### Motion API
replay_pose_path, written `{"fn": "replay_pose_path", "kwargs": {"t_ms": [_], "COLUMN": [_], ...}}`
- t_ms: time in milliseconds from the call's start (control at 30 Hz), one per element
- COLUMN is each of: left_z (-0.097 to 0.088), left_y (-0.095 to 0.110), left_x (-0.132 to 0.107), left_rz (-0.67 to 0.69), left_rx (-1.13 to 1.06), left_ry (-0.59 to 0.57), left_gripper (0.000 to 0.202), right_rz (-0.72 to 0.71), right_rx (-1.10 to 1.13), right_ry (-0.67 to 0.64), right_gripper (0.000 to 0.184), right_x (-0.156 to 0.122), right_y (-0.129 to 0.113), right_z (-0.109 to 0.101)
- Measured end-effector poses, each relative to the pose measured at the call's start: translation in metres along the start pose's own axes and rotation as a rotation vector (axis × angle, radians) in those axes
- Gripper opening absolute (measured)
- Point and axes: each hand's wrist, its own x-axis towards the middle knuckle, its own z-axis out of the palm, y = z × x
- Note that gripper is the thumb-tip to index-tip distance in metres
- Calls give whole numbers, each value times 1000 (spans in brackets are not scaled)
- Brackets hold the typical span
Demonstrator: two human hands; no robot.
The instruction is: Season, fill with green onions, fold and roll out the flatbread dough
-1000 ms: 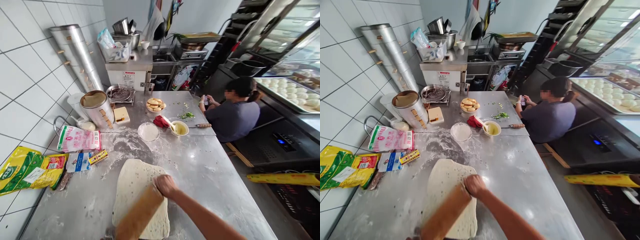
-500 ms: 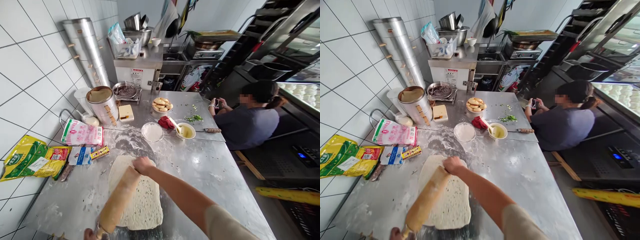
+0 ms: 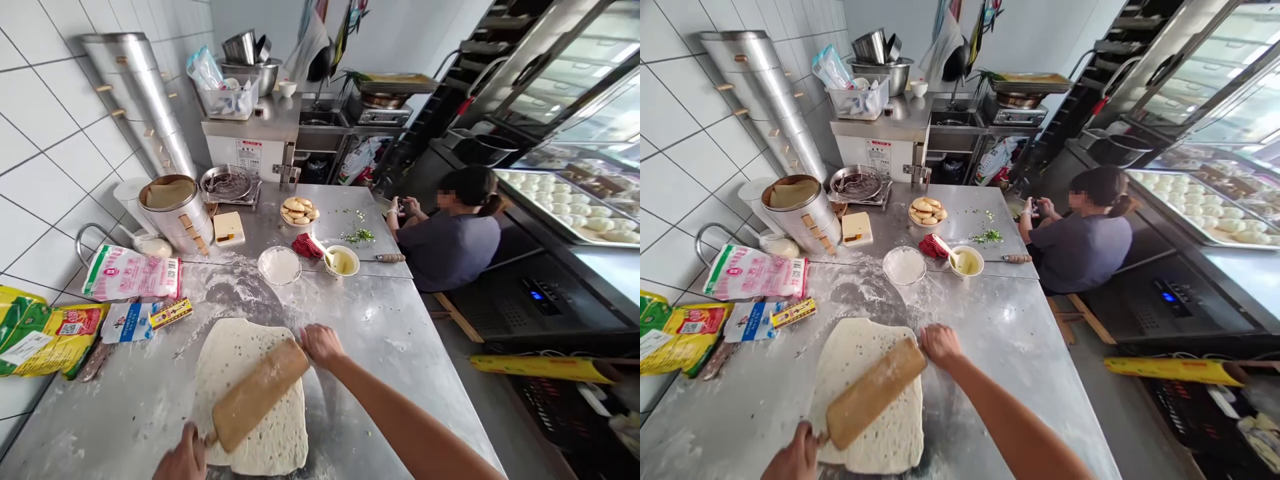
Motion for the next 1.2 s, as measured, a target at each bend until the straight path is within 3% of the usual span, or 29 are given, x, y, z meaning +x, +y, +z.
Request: {"fn": "replay_pose_path", "kwargs": {"t_ms": [100, 200, 300, 367, 467, 567, 633, 700, 767, 867, 967, 1067, 1133, 1200], "left_z": [0, 2, -11, -35, -89, -142, -165, -178, -185, -177, -143, -104, -90, -89], "left_y": [12, 9, -7, -16, -8, 31, 64, 86, 89, 54, -5, -56, -72, -72], "left_x": [14, 5, 10, 37, 113, 203, 250, 275, 274, 237, 194, 166, 150, 130], "left_rz": [2, 138, 249, 308, 402, 492, 520, 551, 567, 557, 529, 488, 449, 357], "left_rx": [95, 166, 214, 278, 375, 412, 407, 397, 390, 386, 378, 315, 260, 197], "left_ry": [-104, -235, -164, -30, 119, 258, 310, 339, 350, 355, 328, 279, 207, 95], "left_gripper": [38, 36, 40, 44, 41, 32, 34, 33, 33, 32, 34, 44, 46, 43], "right_rz": [59, 115, 186, 216, 280, 412, 511, 569, 592, 581, 519, 493, 532, 590], "right_rx": [40, 67, 63, 67, 80, 70, 57, 52, 55, 91, 170, 262, 319, 379], "right_ry": [17, -4, -9, -7, -5, 24, 48, 64, 75, 89, 69, 59, 59, 56], "right_gripper": [59, 60, 57, 49, 49, 67, 75, 79, 79, 73, 65, 61, 59, 56], "right_x": [-10, -73, -130, -139, -103, -36, 5, 28, 26, -16, -64, -85, -86, -83], "right_y": [14, 19, 6, -10, -35, -38, -28, -19, -22, -52, -88, -105, -106, -106], "right_z": [15, 12, 5, 8, 19, 24, 21, 14, 6, 6, 25, 46, 51, 46]}}
